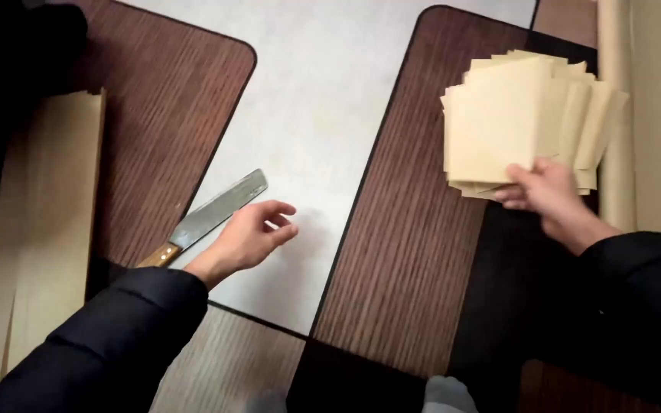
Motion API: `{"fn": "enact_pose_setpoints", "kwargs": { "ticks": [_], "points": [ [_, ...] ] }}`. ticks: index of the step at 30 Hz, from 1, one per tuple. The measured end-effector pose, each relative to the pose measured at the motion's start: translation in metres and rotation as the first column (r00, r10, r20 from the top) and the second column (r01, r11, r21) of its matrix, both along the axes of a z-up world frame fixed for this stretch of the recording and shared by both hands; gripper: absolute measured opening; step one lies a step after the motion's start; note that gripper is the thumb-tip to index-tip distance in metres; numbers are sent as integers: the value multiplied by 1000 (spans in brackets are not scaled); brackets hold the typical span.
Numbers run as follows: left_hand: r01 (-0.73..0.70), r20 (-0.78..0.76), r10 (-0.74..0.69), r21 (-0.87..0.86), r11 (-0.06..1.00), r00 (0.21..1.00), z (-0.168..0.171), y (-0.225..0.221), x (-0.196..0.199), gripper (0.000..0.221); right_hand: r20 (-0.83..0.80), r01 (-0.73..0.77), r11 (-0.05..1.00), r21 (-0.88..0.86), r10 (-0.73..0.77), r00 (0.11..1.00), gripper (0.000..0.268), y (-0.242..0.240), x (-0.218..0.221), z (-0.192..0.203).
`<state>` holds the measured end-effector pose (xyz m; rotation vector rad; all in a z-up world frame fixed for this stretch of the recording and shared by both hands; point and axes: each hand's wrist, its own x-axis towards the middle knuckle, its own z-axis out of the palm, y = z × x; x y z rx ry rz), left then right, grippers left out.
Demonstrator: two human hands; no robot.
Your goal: Folding long strips of paper and cutting them into smaller rectangular sheets using a knife.
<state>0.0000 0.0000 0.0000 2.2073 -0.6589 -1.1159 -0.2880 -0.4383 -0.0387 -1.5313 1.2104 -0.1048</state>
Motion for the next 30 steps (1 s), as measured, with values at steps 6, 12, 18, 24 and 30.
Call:
{"fn": "enact_pose_setpoints", "kwargs": {
  "ticks": [6, 12, 18, 24, 30],
  "points": [
    [53, -12, -53, 70, 996, 999, 2, -4, -4, 42, -112, 202, 975, -93, -211, 971, 47, -44, -31, -20],
    [47, 47, -50, 71, 996, 998, 0, 8, 0, 41, -80, 99, 982, -161, -113, 990, 53, -8, -22, -36],
    [-1, 210, -2, 14, 1000, 978, -34, 64, 18, 44, 69, -150, 988, 32, 148, 987, 18, 79, 66, -3],
    [-169, 530, 71, 139, 976, 845, -30, 162, 36, 43, 90, -438, 896, 74, 432, 897, 25, 168, 138, 15],
    [-479, 798, 126, 220, 849, 590, -44, 281, 42, 54, 79, -547, 828, 125, 541, 837, 27, 208, 164, -2]
  ]
}}
